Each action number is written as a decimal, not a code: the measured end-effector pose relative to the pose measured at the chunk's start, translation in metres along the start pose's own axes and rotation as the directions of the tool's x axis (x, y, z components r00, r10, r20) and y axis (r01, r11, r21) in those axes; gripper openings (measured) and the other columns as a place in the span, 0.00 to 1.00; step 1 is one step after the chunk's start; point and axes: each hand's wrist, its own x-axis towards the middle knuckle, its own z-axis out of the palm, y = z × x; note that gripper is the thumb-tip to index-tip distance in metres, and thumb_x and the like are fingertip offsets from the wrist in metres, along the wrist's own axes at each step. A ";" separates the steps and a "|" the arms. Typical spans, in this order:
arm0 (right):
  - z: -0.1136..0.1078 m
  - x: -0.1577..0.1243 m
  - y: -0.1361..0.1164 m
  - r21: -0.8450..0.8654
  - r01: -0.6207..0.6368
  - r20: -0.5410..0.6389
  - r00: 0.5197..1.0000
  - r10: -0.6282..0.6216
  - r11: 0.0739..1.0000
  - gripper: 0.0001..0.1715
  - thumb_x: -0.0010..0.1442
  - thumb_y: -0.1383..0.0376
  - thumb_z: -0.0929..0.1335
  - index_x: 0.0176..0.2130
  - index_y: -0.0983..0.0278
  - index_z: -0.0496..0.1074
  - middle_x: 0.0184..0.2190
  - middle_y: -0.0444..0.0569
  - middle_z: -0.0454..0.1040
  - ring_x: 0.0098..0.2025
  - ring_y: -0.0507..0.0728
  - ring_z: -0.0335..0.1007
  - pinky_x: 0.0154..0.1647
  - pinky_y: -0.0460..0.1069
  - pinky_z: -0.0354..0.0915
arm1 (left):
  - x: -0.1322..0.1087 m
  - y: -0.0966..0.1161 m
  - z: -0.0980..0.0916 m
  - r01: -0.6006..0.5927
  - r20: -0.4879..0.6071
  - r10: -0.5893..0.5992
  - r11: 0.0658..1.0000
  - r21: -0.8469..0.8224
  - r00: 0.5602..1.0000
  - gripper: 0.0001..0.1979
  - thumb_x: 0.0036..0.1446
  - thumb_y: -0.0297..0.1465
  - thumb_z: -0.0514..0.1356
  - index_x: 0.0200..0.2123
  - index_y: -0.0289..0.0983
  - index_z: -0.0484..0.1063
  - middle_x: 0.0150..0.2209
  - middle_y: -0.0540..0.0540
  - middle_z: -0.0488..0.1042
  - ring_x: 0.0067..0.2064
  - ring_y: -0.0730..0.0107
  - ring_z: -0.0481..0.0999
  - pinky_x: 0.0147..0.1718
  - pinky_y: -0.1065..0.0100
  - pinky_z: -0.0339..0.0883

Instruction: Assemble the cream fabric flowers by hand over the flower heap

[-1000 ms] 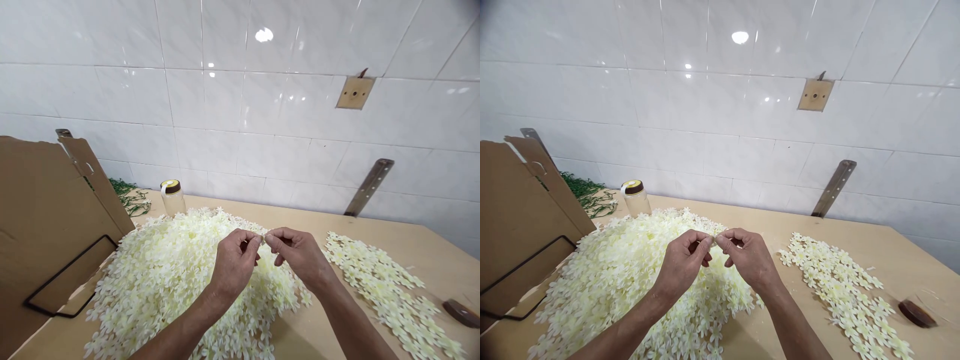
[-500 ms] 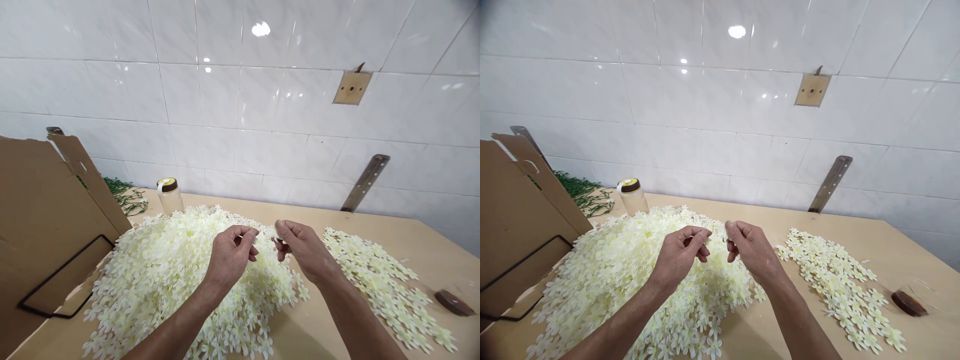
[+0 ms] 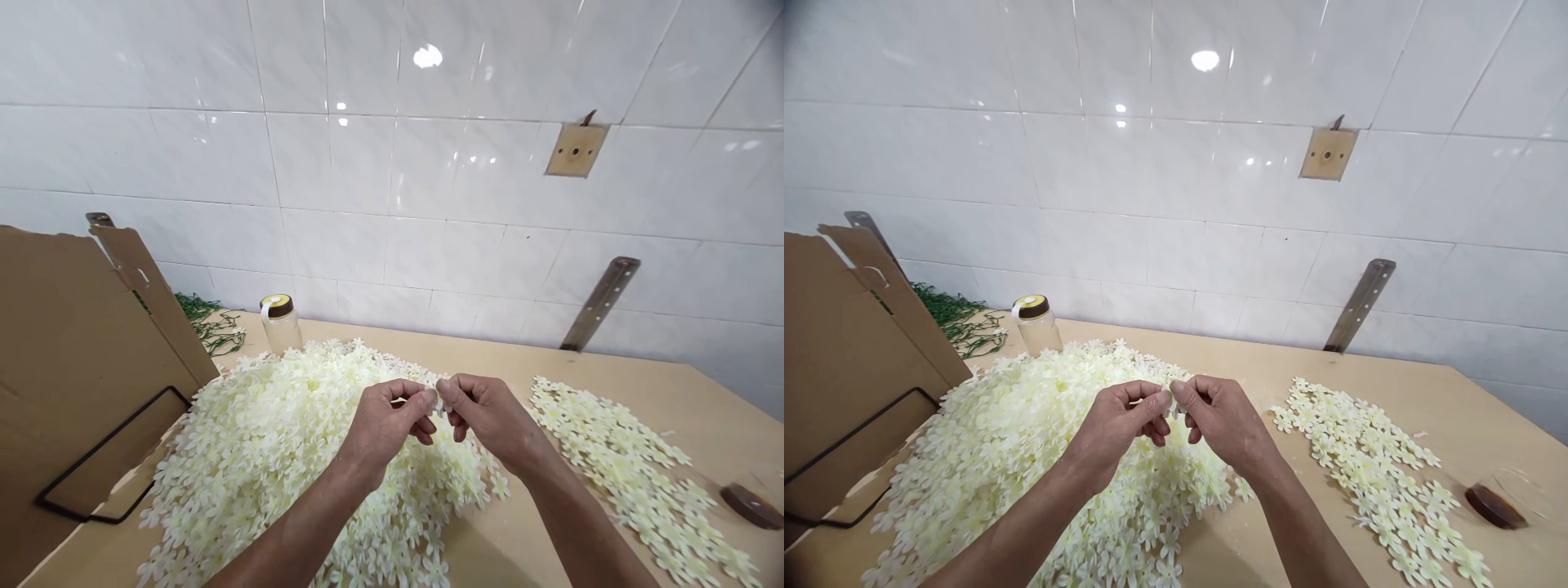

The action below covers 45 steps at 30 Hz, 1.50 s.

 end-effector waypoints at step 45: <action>-0.002 -0.002 -0.005 0.146 0.015 0.039 0.999 -0.021 0.989 0.21 0.58 0.49 0.72 0.30 0.65 0.73 0.23 0.42 0.69 0.22 0.52 0.69 0.27 0.49 0.67 | 0.007 0.004 -0.015 -0.063 0.026 0.060 0.983 0.170 0.998 0.15 0.54 0.40 0.65 0.35 0.33 0.79 0.23 0.45 0.75 0.25 0.68 0.74 0.29 0.66 0.71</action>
